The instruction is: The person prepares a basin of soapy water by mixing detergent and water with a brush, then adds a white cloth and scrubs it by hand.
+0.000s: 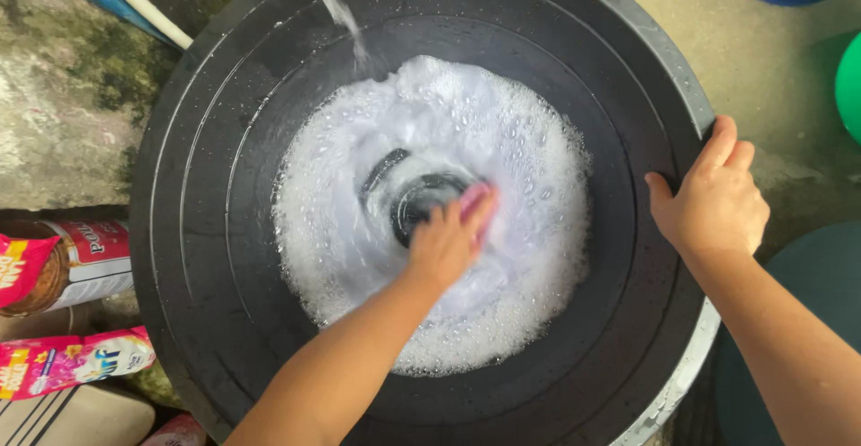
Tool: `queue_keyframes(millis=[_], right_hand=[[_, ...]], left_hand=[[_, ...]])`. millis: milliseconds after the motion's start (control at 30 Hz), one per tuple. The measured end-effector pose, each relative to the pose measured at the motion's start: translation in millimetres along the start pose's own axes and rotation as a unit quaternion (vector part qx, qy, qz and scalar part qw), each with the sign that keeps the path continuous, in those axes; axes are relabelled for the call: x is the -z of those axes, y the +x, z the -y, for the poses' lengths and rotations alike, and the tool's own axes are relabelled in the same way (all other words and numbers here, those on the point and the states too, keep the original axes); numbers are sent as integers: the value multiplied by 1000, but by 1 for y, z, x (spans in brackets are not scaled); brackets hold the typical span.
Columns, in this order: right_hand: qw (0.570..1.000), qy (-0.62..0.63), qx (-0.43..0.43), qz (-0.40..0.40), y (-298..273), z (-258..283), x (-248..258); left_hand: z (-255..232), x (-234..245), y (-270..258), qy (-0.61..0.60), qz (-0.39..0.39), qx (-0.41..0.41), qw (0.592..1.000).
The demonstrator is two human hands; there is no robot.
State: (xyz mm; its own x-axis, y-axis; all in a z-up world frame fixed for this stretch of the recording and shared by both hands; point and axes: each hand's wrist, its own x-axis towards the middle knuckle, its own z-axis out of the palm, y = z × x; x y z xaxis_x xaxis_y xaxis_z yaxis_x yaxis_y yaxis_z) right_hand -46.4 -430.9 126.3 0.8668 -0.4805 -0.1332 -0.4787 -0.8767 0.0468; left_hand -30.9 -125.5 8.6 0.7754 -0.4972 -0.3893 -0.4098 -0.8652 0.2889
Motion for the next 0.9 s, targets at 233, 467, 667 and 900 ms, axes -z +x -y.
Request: queue_keyframes(millis=[233, 467, 667, 900], right_hand=[[999, 7, 13, -39, -1, 5, 3], [1000, 5, -15, -4, 4, 9, 9], [1000, 14, -11, -3, 2, 8, 7], [1000, 11, -17, -8, 2, 9, 7]], left_hand=[[151, 47, -53, 47, -96, 70, 992], [88, 56, 115, -67, -187, 88, 976], [-41, 3, 77, 5, -113, -104, 988], [104, 25, -66, -187, 89, -244, 947]])
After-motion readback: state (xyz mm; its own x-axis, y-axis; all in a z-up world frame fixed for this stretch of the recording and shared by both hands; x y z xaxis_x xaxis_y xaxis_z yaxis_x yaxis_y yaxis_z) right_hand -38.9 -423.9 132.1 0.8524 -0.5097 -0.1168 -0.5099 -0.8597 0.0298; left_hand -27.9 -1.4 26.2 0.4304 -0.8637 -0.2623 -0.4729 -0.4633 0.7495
